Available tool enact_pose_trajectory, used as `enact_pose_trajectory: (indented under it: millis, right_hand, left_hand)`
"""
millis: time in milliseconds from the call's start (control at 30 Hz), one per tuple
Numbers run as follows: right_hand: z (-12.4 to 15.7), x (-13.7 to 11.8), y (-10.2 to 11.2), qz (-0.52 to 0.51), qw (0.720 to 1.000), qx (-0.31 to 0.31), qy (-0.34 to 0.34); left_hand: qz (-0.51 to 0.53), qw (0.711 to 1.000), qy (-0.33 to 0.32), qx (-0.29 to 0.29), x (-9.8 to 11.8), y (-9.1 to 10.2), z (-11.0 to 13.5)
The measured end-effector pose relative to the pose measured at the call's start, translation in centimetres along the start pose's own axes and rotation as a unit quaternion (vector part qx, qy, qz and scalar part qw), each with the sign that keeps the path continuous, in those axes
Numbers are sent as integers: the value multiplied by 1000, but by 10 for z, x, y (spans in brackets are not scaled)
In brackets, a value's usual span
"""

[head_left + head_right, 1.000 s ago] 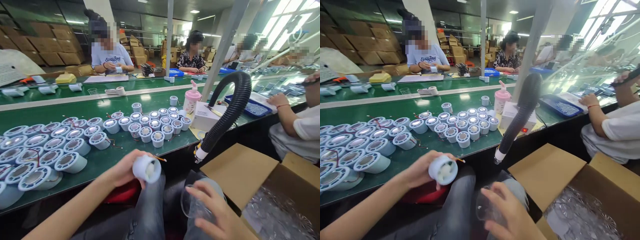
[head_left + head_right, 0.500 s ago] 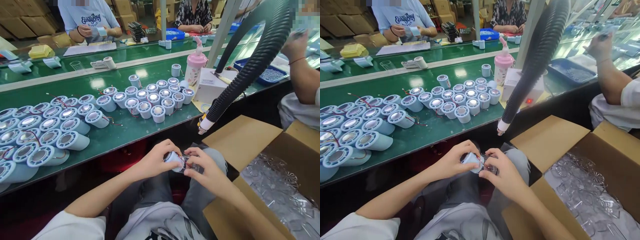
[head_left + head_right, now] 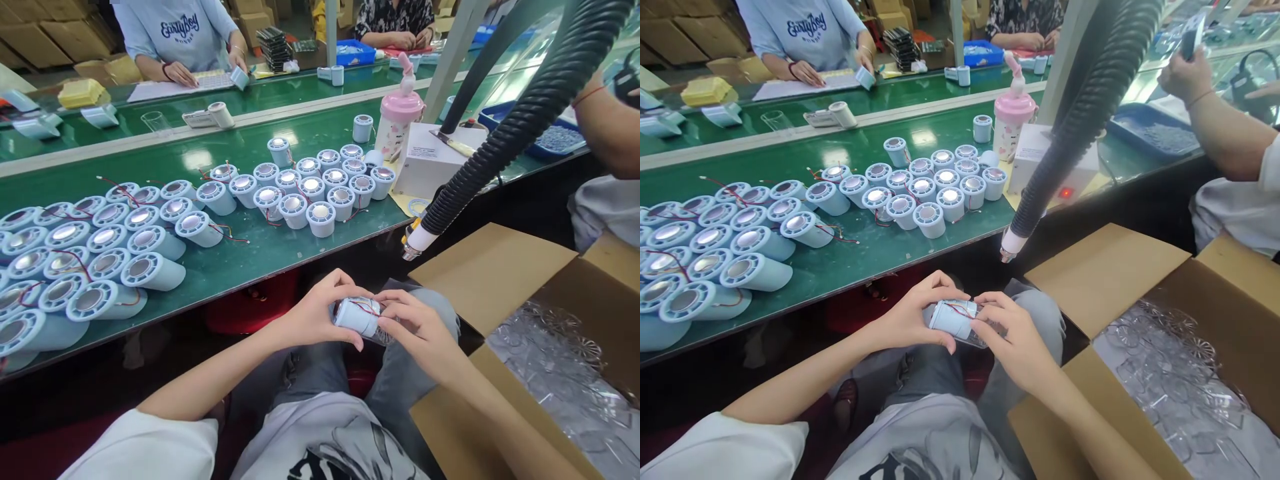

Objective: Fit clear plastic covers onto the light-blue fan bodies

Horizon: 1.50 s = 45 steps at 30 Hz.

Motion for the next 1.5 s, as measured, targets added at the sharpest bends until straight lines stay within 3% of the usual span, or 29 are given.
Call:
enact_pose_trajectory:
  millis: [167, 367, 500, 633, 867, 1200, 1500]
  right_hand:
    - [-2, 10, 11, -73, 994, 70, -30]
    - [-6, 20, 19, -199, 976, 72, -57]
    - [1, 9, 19, -43, 996, 21, 73]
    - [13, 1, 20, 100, 981, 26, 165]
    - [14, 8, 19, 22, 996, -27, 79]
    - [14, 12, 15, -103, 993, -54, -30]
    - [12, 18, 9, -187, 977, -56, -89]
  left_hand:
    - [3, 999, -15, -44, -9, -8, 3]
    - [151, 980, 122, -47, -13, -21, 7]
    - [296, 934, 200, -17, -18, -28, 12]
    - [342, 909, 234, -38, -17, -30, 17]
    - [261, 949, 167, -59, -3, -19, 14]
    - [201, 972, 98, -68, 10, -13, 14]
    - [149, 985, 63, -67, 13, -11, 15]
Point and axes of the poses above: each hand's wrist, its own z-axis away from the middle knuckle, its own y-axis out of the back of the hand, x = y × z, the point moved 6 cm from there along -z, towards the middle knuckle, and after that the axes turned 5 degrees about x, right-handed, at the moved point
